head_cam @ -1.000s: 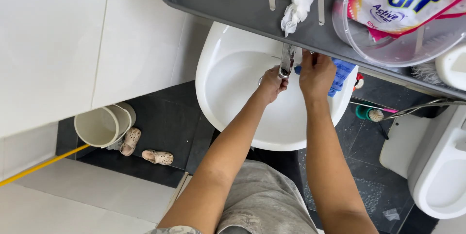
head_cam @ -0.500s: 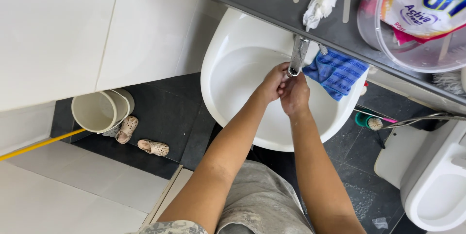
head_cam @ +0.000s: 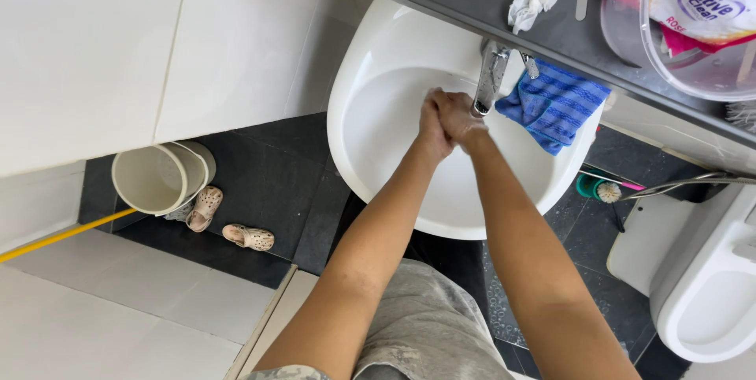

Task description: The person cleans the white tiled walls of a bathroom using a pink cloth and soapy water from a pink scoop. They wipe the wall surfaces around the toilet and sink, occasionally dipping the cloth into the scoop to re-wet it. The person also briefly handles a wall-mounted fabric pouch while cleaning. Finally, they rinse their hands at the sink.

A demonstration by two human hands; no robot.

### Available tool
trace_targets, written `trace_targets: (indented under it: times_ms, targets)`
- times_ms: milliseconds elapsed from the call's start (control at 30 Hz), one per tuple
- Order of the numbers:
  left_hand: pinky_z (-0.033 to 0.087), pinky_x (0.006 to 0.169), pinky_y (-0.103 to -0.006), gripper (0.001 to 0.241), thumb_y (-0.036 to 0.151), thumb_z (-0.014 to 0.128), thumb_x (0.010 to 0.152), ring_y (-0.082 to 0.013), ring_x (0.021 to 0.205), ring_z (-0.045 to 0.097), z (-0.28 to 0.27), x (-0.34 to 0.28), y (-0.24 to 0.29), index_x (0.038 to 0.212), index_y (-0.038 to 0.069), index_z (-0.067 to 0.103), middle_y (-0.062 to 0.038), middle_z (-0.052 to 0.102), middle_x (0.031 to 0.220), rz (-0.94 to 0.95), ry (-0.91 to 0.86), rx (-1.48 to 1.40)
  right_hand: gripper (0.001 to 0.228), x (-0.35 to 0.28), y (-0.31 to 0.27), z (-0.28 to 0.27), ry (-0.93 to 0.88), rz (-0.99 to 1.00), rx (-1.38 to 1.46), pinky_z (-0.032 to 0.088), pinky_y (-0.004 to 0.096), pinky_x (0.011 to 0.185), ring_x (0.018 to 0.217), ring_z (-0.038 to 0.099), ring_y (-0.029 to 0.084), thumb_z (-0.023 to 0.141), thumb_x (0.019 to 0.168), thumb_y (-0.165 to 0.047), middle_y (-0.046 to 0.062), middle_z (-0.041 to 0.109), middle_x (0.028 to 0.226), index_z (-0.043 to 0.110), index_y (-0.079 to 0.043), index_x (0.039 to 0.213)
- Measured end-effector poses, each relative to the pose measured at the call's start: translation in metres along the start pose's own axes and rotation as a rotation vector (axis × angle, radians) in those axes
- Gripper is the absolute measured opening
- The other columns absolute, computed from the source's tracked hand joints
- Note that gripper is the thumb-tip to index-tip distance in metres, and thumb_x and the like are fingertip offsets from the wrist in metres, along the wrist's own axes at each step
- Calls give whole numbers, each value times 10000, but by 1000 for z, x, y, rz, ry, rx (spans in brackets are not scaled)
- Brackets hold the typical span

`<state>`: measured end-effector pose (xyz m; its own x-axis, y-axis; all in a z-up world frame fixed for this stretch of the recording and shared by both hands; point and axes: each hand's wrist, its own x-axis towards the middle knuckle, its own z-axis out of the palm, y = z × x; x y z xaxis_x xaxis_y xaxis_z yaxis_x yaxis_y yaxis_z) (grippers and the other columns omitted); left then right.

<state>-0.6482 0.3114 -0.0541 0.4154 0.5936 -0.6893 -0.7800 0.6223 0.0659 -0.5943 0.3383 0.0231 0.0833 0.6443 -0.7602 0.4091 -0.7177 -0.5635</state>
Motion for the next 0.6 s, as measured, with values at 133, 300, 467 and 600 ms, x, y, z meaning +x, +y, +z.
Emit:
trace_targets:
  times_ms: [133, 300, 467, 600]
  targets:
    - [518, 559, -402, 450, 524, 391, 1016, -256, 748, 615, -52, 55, -68, 1028, 117, 584, -90, 632, 888, 20, -339, -247, 308, 39, 36, -12, -40, 19, 377, 392, 270, 527, 599, 513, 148, 657, 998, -353, -4, 569, 685, 576, -177, 759]
    - [469, 624, -500, 404, 319, 326, 1209, -367, 843, 570, -97, 117, -51, 1093, 20, 571, -188, 606, 991, -84, -1141, -621, 427, 16, 50, -5, -26, 76, 752, 263, 282, 382, 439, 360, 137, 732, 966, -376, -27, 409, 537, 491, -188, 668]
    - [541, 731, -318, 300, 415, 578, 1013, -136, 835, 642, 16, 11, -27, 1031, 135, 685, 2, 695, 902, 34, 23, 186, 247, 30, 101, -3, 803, -646, -170, 441, 268, 574, 653, 619, 184, 660, 1061, -294, 13, 636, 765, 684, -53, 1013]
    - [502, 599, -373, 396, 495, 523, 967, -166, 745, 613, -3, 26, -5, 1021, 138, 686, -26, 661, 854, -75, -66, 259, 276, 12, 81, -10, 494, -507, 185, 415, 362, 549, 658, 615, 250, 655, 953, -228, 103, 639, 782, 684, -10, 1120]
